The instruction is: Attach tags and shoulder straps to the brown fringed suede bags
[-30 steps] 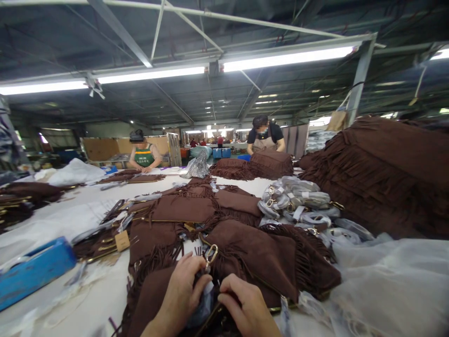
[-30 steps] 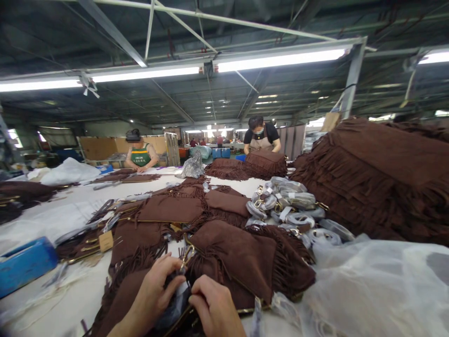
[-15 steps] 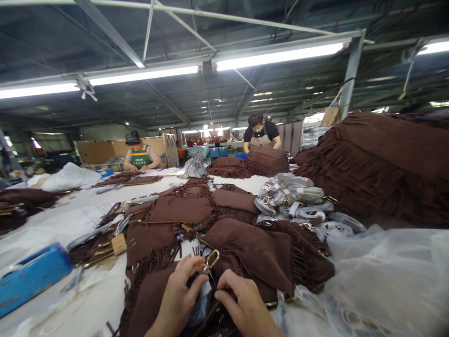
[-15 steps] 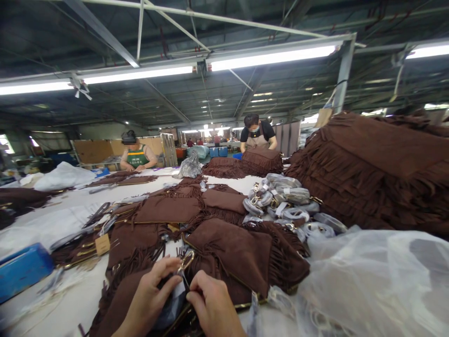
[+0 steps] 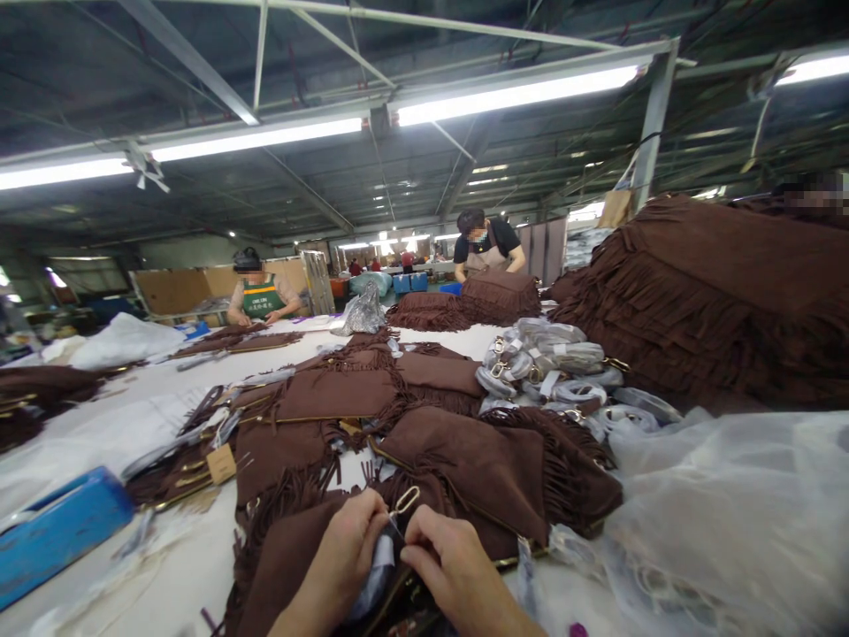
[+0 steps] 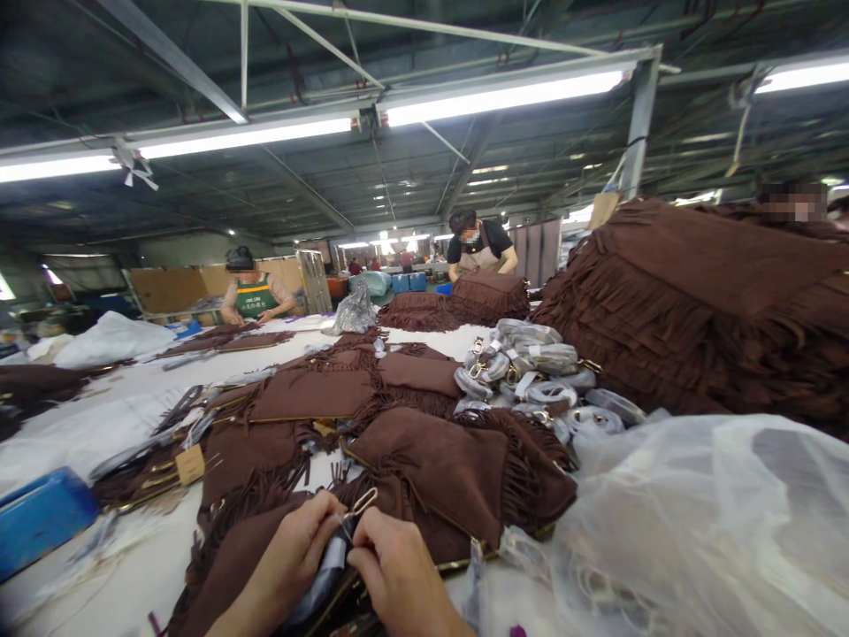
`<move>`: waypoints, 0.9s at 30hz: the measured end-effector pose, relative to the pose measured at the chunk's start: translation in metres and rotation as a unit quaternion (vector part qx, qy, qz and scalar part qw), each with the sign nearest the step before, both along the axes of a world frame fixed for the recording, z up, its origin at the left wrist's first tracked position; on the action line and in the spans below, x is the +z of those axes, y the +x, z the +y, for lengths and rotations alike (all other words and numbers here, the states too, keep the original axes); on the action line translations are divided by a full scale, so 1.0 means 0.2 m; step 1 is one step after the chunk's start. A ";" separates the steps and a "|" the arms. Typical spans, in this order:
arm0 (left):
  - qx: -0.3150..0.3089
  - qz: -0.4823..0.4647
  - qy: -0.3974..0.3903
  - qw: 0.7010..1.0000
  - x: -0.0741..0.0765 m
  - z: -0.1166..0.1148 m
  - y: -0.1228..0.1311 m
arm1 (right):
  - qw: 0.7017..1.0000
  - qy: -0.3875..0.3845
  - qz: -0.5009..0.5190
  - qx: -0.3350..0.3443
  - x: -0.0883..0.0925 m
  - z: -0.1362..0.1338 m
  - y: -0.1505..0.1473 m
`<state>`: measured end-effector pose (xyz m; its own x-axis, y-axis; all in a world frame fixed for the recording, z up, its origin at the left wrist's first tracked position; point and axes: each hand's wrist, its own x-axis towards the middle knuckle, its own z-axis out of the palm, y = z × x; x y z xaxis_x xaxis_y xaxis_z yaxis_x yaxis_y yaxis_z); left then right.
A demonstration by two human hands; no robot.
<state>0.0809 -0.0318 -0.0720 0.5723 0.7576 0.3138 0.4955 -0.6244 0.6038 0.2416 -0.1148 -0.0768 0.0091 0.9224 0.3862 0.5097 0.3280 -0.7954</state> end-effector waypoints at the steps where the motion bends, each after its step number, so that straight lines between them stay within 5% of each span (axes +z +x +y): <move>1: -0.003 -0.001 0.007 1.000 0.00 0.00 0.00 | 1.000 -0.001 0.000 -0.001 0.00 0.00 0.00; 7: -0.123 -0.014 -0.031 0.992 0.08 -0.02 -0.08 | 1.000 -0.012 -0.010 -0.015 0.01 0.00 -0.01; 27: -0.134 -0.028 -0.044 0.990 0.09 0.02 -0.11 | 0.993 0.055 -0.094 -0.047 -0.07 0.01 -0.03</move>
